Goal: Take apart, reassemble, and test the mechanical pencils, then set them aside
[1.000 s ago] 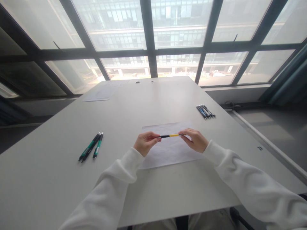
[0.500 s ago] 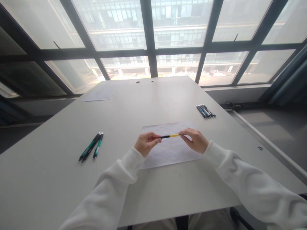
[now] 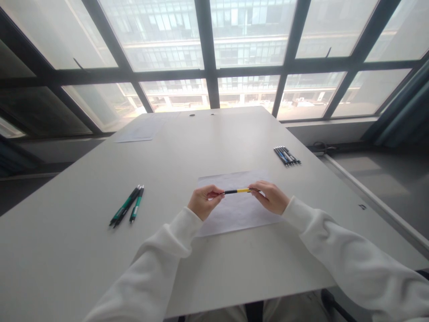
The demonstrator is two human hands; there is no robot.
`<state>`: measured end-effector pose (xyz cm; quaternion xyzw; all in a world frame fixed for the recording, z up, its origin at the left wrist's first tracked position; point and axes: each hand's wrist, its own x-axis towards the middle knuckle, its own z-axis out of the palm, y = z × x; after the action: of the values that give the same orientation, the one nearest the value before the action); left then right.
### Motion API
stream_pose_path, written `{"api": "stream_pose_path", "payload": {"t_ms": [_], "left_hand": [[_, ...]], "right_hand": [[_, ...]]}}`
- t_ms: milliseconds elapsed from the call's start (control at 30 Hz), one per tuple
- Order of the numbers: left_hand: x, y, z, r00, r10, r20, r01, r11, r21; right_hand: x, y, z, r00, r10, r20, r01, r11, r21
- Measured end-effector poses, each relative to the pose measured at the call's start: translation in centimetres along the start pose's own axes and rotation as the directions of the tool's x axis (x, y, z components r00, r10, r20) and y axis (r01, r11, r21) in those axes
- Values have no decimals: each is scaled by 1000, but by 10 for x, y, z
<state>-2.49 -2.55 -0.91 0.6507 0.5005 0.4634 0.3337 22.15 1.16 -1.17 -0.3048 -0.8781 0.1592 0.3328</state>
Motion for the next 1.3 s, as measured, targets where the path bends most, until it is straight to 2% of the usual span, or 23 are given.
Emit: {"api": "stream_pose_path", "payload": {"t_ms": [200,567,700,933,1300], "left_hand": [[0,5,0,1000,-18,5,17,999,28],[0,1,0,1000,-18,18,18,1000,7],[1,3,1,1000,-17,16,17,1000,8],[-1,4,1,1000,7,20,-7,1000,5],[1,6,0,1000,-5,27,4,998,58]], "right_hand": [[1,0,3,997,16,70,-14,1000,-21],[0,-4,1,994,62,90,-54,995,-87],[1,-2,1,997,22,70,-16,996,-89],[3,-1,-1,993,-48,108,61,991,-121],[2,-4,1,995,36,88,-31,998,-63]]}}
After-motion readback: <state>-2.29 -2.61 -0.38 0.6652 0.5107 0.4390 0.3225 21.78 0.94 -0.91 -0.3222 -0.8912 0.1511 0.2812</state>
